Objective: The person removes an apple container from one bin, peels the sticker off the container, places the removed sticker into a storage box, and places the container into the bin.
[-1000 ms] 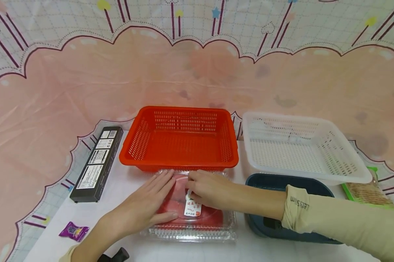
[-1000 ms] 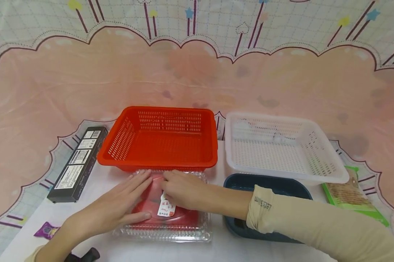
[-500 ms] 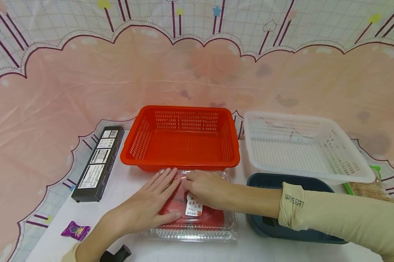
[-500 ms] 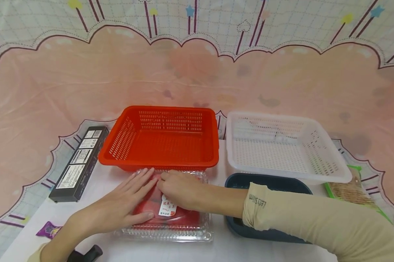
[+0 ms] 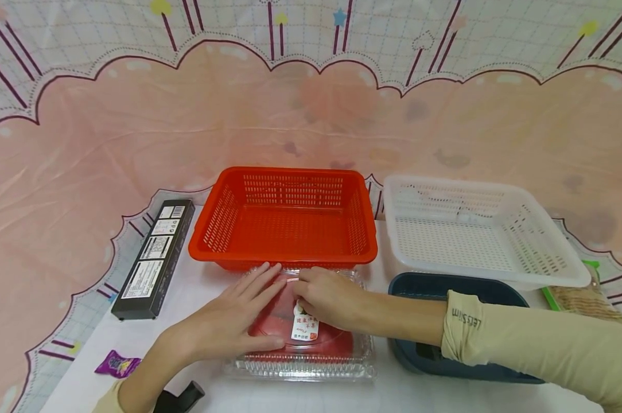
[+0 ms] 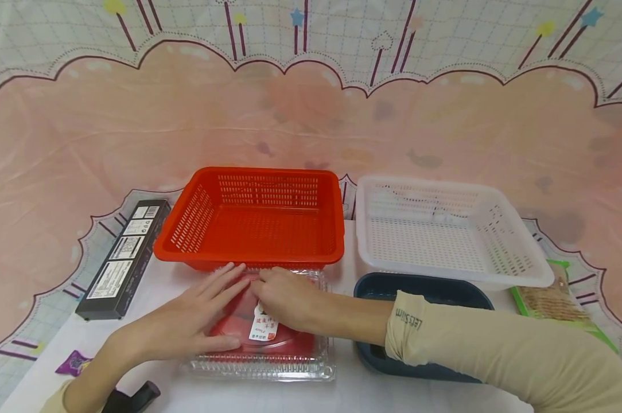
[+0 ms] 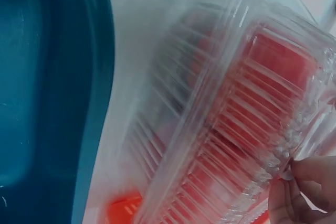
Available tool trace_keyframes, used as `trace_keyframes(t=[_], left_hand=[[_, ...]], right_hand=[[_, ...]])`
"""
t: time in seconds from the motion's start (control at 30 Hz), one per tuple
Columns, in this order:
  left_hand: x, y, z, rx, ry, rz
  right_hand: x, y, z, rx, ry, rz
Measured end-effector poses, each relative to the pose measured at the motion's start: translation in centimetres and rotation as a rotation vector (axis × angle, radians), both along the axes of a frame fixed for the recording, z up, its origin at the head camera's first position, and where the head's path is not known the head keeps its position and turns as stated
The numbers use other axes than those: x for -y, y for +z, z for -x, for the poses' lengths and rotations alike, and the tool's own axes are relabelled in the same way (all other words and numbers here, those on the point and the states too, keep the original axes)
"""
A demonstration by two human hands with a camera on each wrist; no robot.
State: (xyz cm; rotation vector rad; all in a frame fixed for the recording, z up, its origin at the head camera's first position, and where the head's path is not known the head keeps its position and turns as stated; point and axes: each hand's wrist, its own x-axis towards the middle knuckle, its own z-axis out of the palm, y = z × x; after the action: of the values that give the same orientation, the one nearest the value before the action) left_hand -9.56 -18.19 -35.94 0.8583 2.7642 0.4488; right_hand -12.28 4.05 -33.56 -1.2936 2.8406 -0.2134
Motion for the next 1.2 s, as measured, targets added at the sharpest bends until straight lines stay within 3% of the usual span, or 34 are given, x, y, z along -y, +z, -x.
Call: trace_keyframes(t=[0.43, 0.67, 1.2], left_hand=[[0.1, 0.6, -0.8, -0.054, 0.146, -0.024], [0.1, 0.8, -0.8, 0.0, 0.254, -0.07], [0.1, 0.7, -0.4, 0.043, 0.253, -0.022]], right_hand=[[-0.2, -0.6, -0.1, -0.019, 0.009, 0.042], [-0.4, -1.0, -0.3, -0.038, 0.026, 0.079], [-1.1, -1.7, -0.2, -0.017, 0.024, 0.153]])
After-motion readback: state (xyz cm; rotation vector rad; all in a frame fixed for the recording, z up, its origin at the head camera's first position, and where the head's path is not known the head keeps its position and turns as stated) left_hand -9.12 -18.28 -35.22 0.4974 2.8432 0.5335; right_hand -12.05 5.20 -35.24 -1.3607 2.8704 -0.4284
